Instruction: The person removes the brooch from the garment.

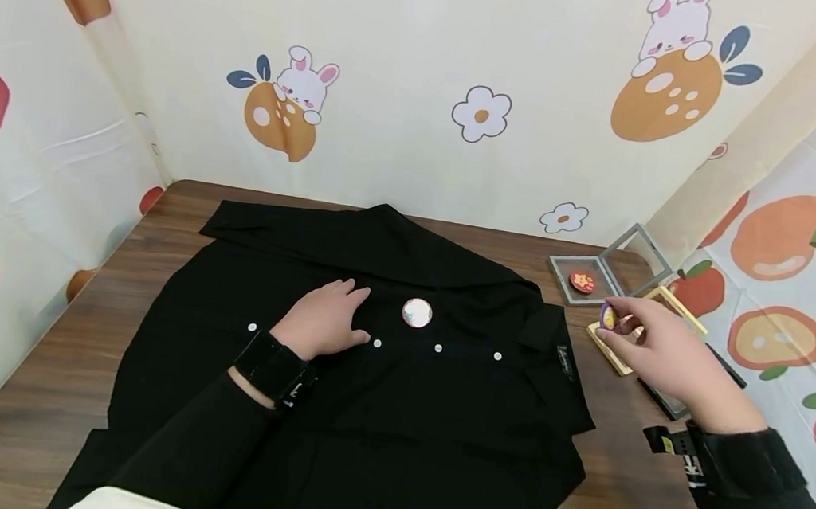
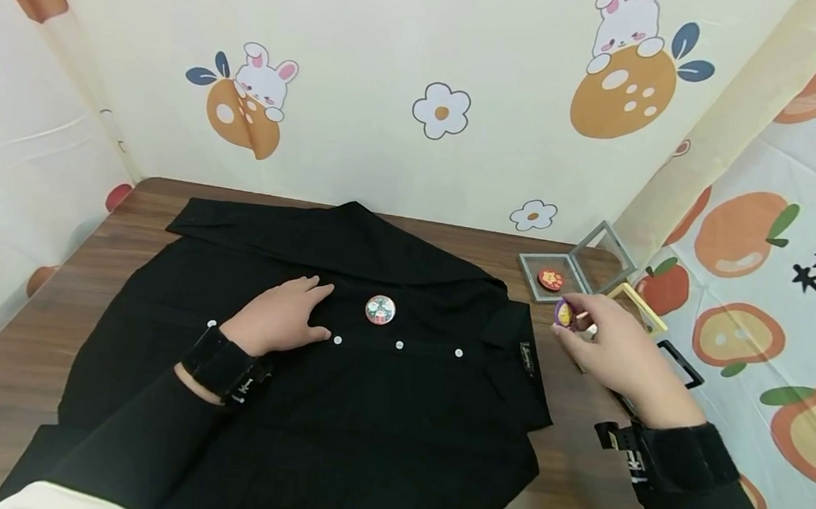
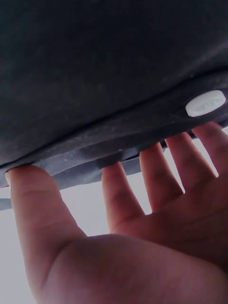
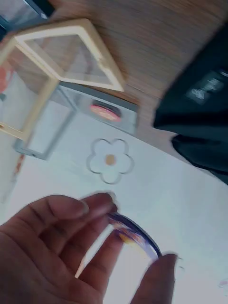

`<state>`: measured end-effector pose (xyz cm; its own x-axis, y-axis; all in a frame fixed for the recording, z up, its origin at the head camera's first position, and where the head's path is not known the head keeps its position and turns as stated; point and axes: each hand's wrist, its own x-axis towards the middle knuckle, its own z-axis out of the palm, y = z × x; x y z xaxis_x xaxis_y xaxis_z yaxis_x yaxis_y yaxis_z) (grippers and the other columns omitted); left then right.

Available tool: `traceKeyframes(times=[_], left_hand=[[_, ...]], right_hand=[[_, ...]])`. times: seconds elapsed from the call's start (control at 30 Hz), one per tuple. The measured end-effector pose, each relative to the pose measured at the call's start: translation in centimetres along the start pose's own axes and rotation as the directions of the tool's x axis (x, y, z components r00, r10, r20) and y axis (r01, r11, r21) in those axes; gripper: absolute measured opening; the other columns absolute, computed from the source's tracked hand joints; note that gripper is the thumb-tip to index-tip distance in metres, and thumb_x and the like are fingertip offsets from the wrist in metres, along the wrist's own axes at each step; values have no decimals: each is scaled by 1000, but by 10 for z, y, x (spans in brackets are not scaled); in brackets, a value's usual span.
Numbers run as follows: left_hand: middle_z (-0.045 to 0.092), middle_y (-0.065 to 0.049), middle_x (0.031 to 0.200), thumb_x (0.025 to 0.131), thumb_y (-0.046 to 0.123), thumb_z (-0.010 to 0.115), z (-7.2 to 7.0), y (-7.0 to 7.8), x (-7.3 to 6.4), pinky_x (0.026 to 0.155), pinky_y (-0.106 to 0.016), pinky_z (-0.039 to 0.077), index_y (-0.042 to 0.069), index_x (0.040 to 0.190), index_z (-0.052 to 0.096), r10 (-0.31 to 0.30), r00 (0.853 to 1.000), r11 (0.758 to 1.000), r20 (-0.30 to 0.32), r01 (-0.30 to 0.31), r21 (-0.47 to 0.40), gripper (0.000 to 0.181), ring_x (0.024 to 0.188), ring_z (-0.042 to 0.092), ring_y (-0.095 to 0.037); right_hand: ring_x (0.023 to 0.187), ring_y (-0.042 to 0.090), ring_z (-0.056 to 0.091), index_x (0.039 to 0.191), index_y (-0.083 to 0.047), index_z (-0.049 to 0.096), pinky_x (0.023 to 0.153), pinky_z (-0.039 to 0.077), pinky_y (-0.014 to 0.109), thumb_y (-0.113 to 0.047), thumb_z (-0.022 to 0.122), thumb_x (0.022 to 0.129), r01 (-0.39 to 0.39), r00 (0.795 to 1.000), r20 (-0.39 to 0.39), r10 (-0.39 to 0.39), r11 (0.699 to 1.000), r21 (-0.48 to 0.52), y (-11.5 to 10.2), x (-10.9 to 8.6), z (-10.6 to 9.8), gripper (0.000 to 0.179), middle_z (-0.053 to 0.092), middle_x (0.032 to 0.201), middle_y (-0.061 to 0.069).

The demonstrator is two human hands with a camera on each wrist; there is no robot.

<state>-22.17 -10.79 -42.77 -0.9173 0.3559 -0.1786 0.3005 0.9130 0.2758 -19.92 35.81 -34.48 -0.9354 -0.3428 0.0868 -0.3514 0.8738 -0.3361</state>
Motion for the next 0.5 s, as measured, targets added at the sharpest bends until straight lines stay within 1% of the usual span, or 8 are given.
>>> traceKeyframes(times=[0.17, 0.27, 0.37, 0.5], left_hand=[[36, -21, 162, 94, 43, 75, 0, 0, 0, 120, -53, 28, 7, 155, 46, -17, 1000, 1000, 12, 17, -1, 76, 150, 31, -39], [37, -21, 162, 94, 42, 75, 0, 0, 0, 120, -53, 29, 6, 154, 48, -17, 1000, 1000, 10, 17, -5, 75, 150, 32, -38], [37, -20, 161, 94, 42, 75, 0, 0, 0, 120, -53, 29, 5, 152, 50, -18, 1000, 1000, 7, 18, -10, 74, 150, 32, -39], [37, -21, 161, 94, 42, 75, 0, 0, 0, 119, -54, 29, 4, 151, 51, -23, 1000, 1000, 6, 23, -13, 73, 150, 32, -39]], right_hand=[[88, 32, 60, 133, 14, 56, 68, 50, 45, -16, 78, 92, -58, 998, -31, 55, 993, -105, 18, -1, 6, 55, 60, 104, 20], [90, 37, 58, 133, 16, 54, 71, 51, 53, -17, 77, 92, -102, 995, -11, 101, 984, -148, 29, 0, 10, 58, 57, 107, 26], [97, 43, 58, 132, 17, 53, 78, 51, 60, -18, 76, 92, -119, 992, 21, 125, 975, -190, 40, 3, 13, 58, 55, 113, 32], [101, 47, 60, 132, 16, 54, 82, 50, 63, -18, 76, 90, -123, 987, 68, 148, 951, -283, 51, 9, 19, 58, 57, 117, 36]])
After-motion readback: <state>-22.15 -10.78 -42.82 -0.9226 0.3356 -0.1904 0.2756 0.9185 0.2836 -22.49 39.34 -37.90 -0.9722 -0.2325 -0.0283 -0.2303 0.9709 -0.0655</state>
